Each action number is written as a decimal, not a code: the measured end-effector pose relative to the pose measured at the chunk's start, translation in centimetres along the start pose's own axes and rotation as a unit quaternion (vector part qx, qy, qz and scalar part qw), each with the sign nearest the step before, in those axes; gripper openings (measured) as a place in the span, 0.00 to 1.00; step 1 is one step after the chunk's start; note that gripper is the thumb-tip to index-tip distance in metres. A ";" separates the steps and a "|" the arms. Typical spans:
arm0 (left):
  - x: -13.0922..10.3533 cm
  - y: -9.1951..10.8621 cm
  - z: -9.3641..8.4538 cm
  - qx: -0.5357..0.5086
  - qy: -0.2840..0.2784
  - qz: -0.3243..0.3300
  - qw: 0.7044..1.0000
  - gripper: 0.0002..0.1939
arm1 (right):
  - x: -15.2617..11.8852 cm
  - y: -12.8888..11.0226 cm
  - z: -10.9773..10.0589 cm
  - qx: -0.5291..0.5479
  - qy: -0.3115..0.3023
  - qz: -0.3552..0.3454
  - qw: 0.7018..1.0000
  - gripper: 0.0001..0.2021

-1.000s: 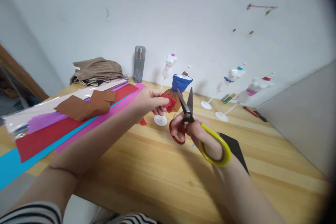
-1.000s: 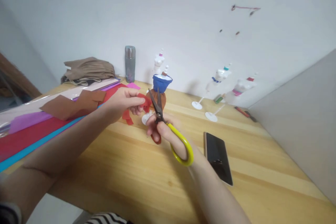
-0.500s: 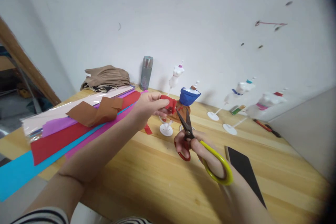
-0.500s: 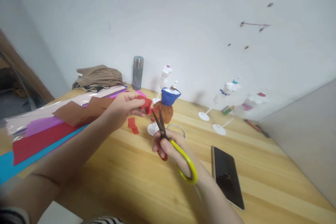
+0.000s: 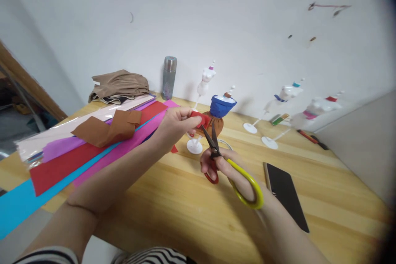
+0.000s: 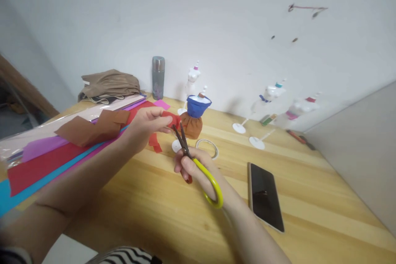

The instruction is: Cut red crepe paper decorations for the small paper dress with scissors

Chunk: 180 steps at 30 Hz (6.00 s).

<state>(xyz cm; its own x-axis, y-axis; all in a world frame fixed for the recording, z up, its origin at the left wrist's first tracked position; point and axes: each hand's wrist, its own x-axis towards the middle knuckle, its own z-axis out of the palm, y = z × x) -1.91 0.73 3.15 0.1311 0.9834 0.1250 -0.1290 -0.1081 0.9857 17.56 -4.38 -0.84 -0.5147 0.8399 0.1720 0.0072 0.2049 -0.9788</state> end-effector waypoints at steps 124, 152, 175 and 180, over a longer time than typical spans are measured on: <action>-2.1 1.3 1.7 0.052 -0.069 -0.087 0.992 0.10 | -0.5 -0.2 -0.5 -0.005 0.059 0.020 0.998 0.29; -2.2 2.1 1.8 0.058 -0.041 -0.079 0.994 0.16 | -0.8 0.0 -1.2 -0.041 0.021 0.012 0.999 0.28; -1.9 2.4 1.2 0.091 -0.064 -0.082 0.990 0.14 | -0.6 -0.2 -1.0 -0.054 0.028 0.011 0.998 0.29; -1.8 2.0 1.0 0.073 -0.108 -0.093 0.987 0.13 | -0.7 -0.1 -0.9 -0.030 0.046 0.020 0.998 0.30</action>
<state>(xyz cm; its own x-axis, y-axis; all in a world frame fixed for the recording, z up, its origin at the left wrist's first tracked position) -1.45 -1.36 4.96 0.3471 0.9363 -0.0541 0.0575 0.0363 0.9977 18.69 -4.53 -0.76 -0.4313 0.8905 0.1447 0.0789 0.1970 -0.9772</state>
